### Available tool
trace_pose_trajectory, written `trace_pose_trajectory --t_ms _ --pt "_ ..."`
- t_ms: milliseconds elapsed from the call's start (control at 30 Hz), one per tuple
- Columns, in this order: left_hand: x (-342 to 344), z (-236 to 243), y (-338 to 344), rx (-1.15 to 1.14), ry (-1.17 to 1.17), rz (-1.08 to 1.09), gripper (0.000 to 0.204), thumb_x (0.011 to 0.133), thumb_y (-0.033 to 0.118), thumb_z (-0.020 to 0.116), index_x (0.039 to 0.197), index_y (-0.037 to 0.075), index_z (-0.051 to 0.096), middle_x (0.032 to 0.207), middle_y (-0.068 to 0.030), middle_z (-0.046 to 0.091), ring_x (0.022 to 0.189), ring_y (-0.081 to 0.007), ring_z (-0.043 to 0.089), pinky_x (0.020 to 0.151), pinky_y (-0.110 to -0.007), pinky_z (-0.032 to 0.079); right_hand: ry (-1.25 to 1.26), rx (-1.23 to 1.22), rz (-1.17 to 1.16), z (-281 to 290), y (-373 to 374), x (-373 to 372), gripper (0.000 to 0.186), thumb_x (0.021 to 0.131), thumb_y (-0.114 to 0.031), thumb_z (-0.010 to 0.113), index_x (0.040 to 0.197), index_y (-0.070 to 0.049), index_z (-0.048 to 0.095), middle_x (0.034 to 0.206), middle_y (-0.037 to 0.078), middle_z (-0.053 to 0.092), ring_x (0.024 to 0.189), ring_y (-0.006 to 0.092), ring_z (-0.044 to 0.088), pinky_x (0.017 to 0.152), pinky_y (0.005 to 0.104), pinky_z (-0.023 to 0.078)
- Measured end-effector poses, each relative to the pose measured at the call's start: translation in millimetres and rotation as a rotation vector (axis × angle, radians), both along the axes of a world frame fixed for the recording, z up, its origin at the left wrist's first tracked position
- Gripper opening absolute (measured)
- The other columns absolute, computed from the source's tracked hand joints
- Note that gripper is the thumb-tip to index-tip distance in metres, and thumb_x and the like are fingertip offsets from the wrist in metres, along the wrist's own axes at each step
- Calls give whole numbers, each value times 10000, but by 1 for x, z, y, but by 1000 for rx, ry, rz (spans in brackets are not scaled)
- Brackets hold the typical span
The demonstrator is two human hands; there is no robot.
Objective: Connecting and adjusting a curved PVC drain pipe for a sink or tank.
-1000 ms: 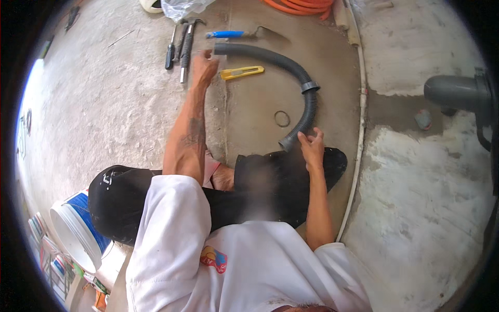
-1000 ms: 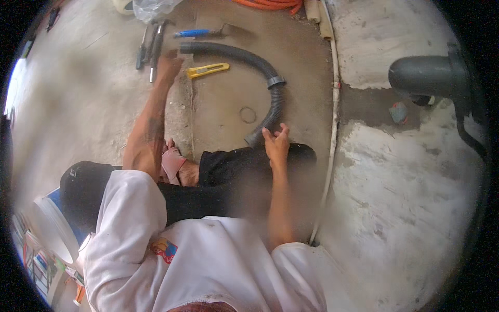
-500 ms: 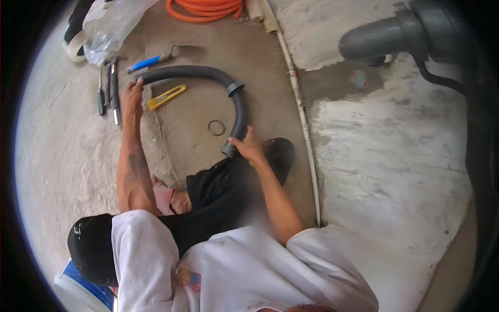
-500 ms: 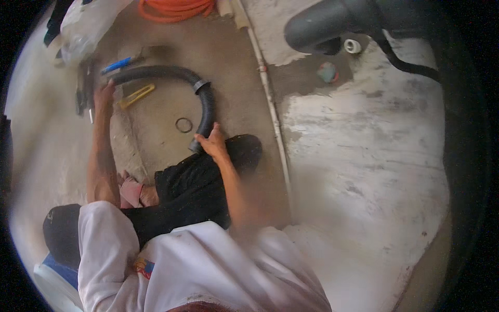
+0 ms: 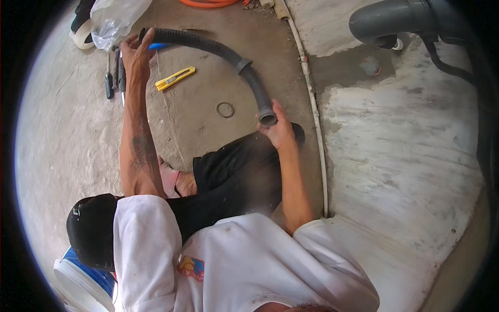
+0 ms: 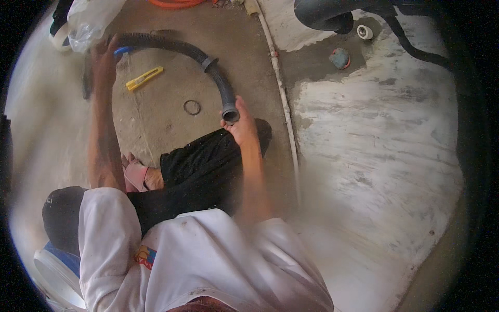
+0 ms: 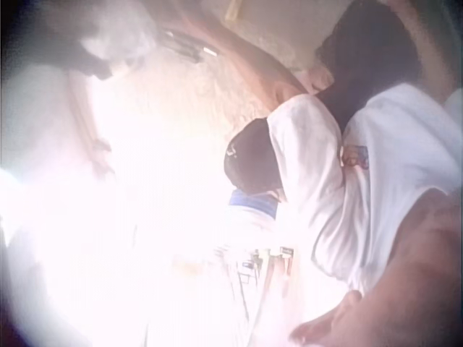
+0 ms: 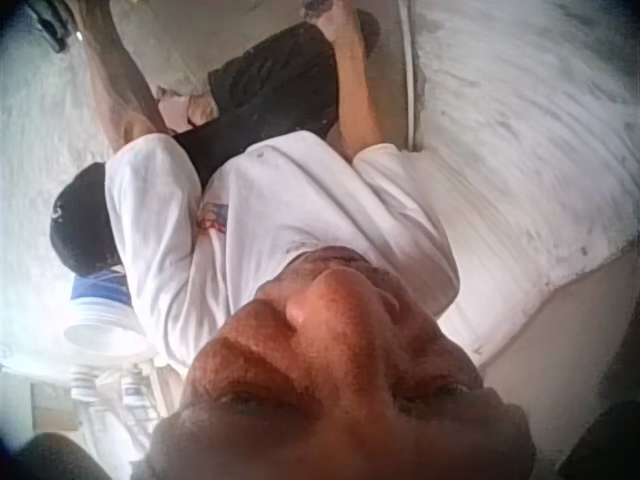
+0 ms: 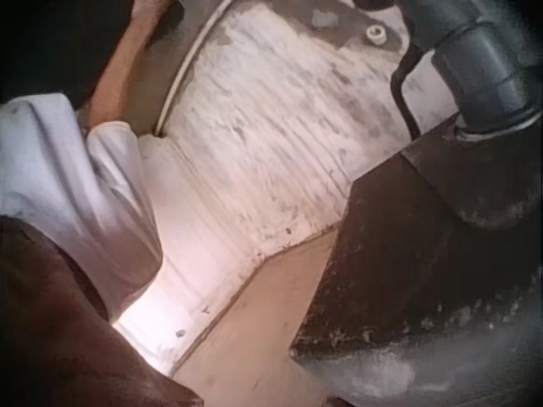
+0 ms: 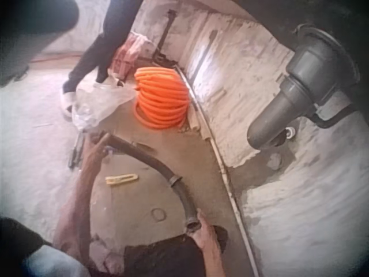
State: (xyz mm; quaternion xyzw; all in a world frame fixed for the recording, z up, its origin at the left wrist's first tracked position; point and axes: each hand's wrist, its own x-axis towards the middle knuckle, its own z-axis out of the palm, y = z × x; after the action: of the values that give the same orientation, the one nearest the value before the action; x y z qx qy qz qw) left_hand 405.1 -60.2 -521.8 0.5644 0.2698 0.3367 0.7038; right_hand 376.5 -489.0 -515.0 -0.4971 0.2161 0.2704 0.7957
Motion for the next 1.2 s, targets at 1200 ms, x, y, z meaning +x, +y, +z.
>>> trace_pose_trajectory --t_ms 1200 --pt "-1 -63 -50 388 414 -170 690 841 274 745 1396 20 424 1179 -211 624 1047 -296 629 842 -381 520 -268 -316 326 74 18 -27 508 977 -411 574 1330 -50 515 1079 116 605 878 215 676 752 269 525"
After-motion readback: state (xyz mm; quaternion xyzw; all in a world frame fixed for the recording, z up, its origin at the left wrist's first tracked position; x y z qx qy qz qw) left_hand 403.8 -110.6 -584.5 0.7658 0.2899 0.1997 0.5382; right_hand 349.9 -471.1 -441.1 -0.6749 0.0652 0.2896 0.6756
